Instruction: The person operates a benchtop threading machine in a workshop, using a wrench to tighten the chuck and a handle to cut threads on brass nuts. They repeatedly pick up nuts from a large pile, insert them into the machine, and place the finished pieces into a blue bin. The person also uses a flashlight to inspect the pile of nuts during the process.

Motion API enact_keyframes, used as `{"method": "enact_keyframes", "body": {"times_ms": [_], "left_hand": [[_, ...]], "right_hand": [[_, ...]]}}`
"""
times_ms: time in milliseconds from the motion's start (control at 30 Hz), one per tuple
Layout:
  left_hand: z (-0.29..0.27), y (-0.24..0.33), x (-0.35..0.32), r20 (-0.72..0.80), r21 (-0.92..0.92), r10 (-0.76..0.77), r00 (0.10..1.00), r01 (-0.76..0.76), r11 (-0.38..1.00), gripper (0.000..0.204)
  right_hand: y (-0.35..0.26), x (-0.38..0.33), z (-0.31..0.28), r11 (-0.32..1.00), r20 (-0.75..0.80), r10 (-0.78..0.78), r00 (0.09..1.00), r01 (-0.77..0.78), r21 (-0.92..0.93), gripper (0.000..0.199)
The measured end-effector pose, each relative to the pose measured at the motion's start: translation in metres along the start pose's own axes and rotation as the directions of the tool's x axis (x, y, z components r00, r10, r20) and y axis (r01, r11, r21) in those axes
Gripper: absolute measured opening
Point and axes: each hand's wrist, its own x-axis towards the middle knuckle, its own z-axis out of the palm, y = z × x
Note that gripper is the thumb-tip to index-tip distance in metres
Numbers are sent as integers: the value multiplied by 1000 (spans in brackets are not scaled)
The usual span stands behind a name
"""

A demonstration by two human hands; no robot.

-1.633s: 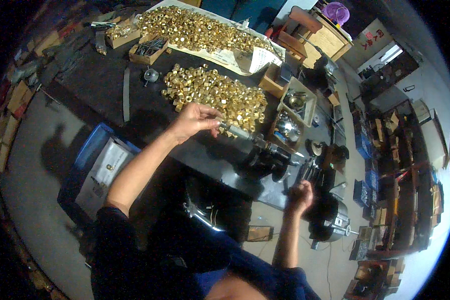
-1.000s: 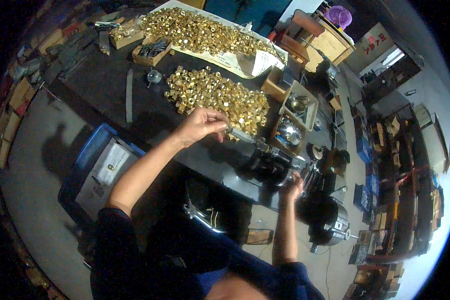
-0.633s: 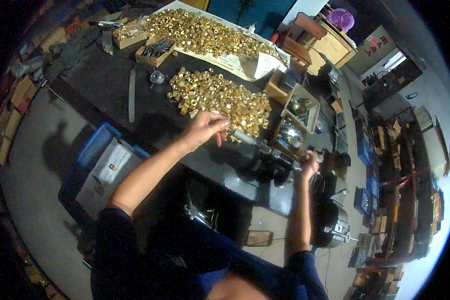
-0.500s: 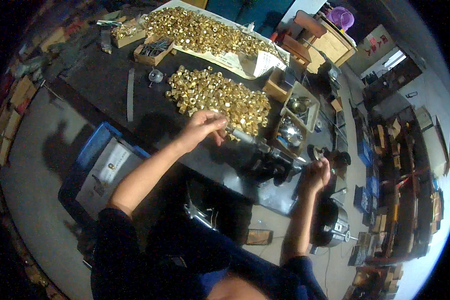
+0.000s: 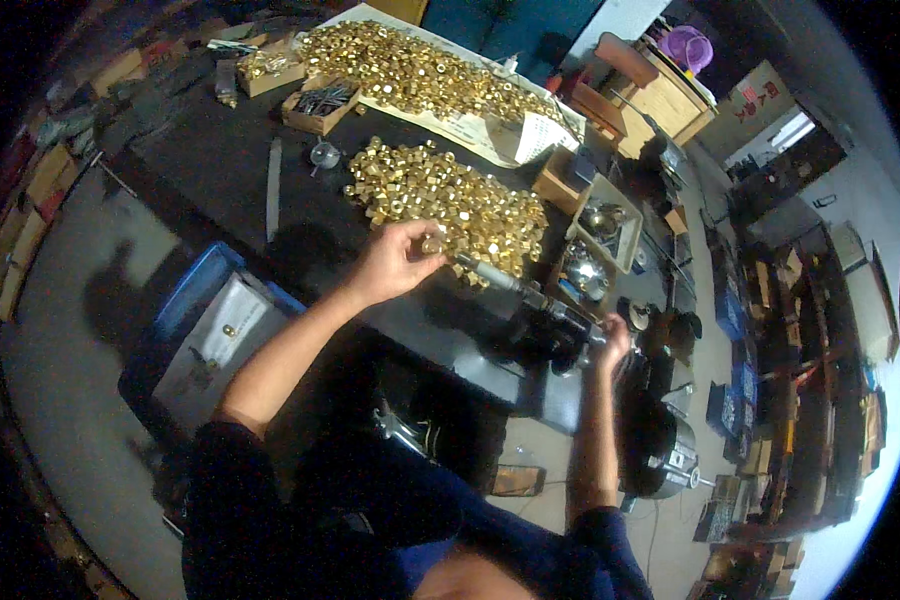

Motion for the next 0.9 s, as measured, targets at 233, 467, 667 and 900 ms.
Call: {"method": "enact_keyframes", "body": {"times_ms": [233, 467, 667, 900], "left_hand": [[-98, -65, -92, -215, 533, -236, 948, 316, 785, 22], [-156, -93, -214, -270, 771, -728, 631, 594, 229, 17], [-114, -26, -143, -391, 688, -440, 808, 574, 444, 18], [-36, -76, 8, -122, 742, -155, 980, 194, 642, 27]], "right_hand": [[-131, -77, 24, 935, 171, 2, 985, -62, 349, 33], [-88, -120, -5, 909, 106, 291, 951, -309, 279, 26], [-54, -114, -27, 808, 188, 349, 918, -397, 436, 23], [-47, -111, -24, 889, 85, 297, 951, -308, 339, 23]]}}
